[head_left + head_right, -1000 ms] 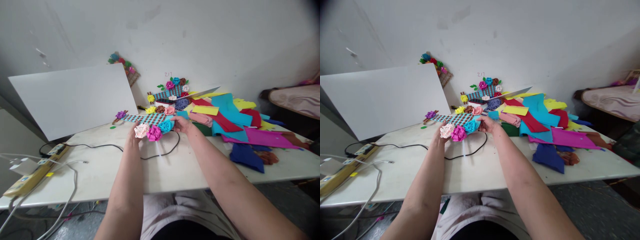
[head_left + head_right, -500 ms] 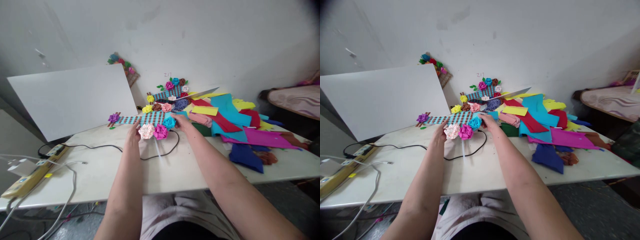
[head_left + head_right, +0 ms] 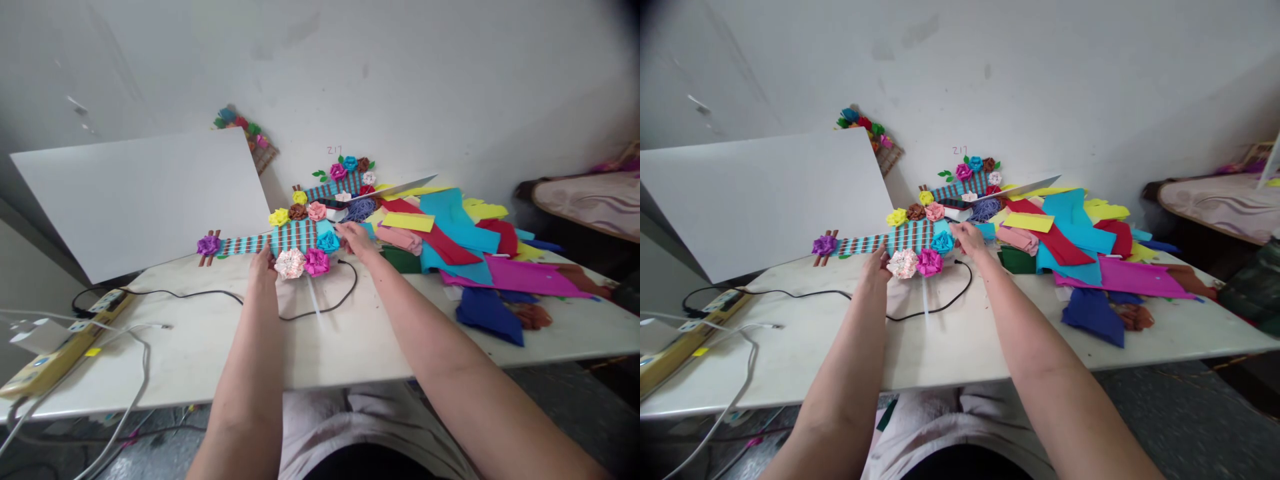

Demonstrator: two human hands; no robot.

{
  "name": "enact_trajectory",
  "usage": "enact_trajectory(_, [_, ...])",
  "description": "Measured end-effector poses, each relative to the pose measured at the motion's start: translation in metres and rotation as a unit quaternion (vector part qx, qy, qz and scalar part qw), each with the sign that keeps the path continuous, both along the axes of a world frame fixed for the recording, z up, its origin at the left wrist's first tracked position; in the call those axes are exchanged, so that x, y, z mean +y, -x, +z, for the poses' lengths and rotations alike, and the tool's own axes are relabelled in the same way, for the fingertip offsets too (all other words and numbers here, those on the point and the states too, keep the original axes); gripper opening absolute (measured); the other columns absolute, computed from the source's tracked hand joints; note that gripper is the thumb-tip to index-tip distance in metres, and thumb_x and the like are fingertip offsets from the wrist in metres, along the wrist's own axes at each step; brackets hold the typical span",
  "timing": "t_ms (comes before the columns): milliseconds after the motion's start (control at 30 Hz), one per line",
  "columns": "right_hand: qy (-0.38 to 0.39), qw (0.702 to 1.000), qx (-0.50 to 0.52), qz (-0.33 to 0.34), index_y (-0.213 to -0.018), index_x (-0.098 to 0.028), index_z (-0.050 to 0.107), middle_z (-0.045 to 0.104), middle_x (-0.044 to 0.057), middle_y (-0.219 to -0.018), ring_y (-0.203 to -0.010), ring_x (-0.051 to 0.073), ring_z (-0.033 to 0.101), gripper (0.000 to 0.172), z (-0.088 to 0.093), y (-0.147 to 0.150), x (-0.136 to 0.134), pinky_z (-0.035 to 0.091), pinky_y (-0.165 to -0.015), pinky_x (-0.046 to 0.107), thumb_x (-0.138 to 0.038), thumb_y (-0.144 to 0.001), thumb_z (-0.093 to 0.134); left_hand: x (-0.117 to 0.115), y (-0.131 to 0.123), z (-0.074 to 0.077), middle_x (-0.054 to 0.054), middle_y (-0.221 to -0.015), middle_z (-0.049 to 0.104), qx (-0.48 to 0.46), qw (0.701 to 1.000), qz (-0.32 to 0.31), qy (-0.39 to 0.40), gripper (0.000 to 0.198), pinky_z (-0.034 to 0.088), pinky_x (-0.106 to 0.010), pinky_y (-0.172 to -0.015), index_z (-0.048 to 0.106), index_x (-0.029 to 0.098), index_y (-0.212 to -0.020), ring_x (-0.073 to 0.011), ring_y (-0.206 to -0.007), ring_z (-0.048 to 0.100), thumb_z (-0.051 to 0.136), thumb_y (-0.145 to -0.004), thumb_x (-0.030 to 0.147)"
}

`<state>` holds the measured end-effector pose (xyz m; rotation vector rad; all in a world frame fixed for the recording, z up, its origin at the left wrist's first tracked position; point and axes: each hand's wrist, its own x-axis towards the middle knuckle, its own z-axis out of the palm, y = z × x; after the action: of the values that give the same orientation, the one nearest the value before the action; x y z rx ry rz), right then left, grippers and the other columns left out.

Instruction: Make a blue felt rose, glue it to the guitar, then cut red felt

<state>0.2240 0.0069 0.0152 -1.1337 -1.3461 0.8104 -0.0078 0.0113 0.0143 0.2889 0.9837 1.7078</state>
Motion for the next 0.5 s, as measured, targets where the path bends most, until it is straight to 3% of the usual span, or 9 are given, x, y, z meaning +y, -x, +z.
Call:
enact_trajectory(200, [0.012, 0.998, -0.040, 0.044, -0.081, -0.017, 0.057, 0.049, -0.008, -0.045, -0.031, 0.006, 0.039, 0.019, -0.002, 0.008, -0.002, 0.028, -0.032, 0.018, -0.028, -0.070, 0.068, 0.000, 0.000, -0.001, 0.003, -0.060, 0.054, 0.003, 1.000, 0.006, -0.019, 0.010, 0.046, -0.018, -0.051, 0.055, 0.018, -0.091, -0.0076, -0.047, 0.054, 0.055, -0.083, 0.012])
enact_trajectory(367, [0.022, 1.000, 0.010, 0.008, -0.080, -0.015, 0.059, 0.048, -0.008, -0.041, -0.030, 0.006, 0.040, 0.013, 0.000, 0.007, 0.001, 0.029, -0.032, 0.018, -0.022, -0.071, 0.066, 0.005, 0.002, -0.005, 0.005, -0.058, 0.052, 0.010, 0.999, 0.016, -0.033, 0.007, 0.042, -0.015, -0.046, 0.053, 0.018, -0.086, -0.0050, -0.043, 0.050, 0.056, -0.082, 0.014])
enact_trajectory(500, [0.041, 0.992, 0.094, -0.075, -0.087, -0.016, 0.059, 0.050, -0.007, -0.042, -0.030, 0.006, 0.039, 0.013, 0.000, -0.001, 0.006, 0.030, -0.032, 0.017, -0.024, -0.076, 0.061, 0.006, 0.004, -0.005, 0.005, -0.059, 0.052, -0.002, 0.997, 0.031, -0.068, 0.006, 0.043, -0.015, -0.048, 0.053, 0.018, -0.089, -0.0055, -0.045, 0.052, 0.053, -0.084, 0.015])
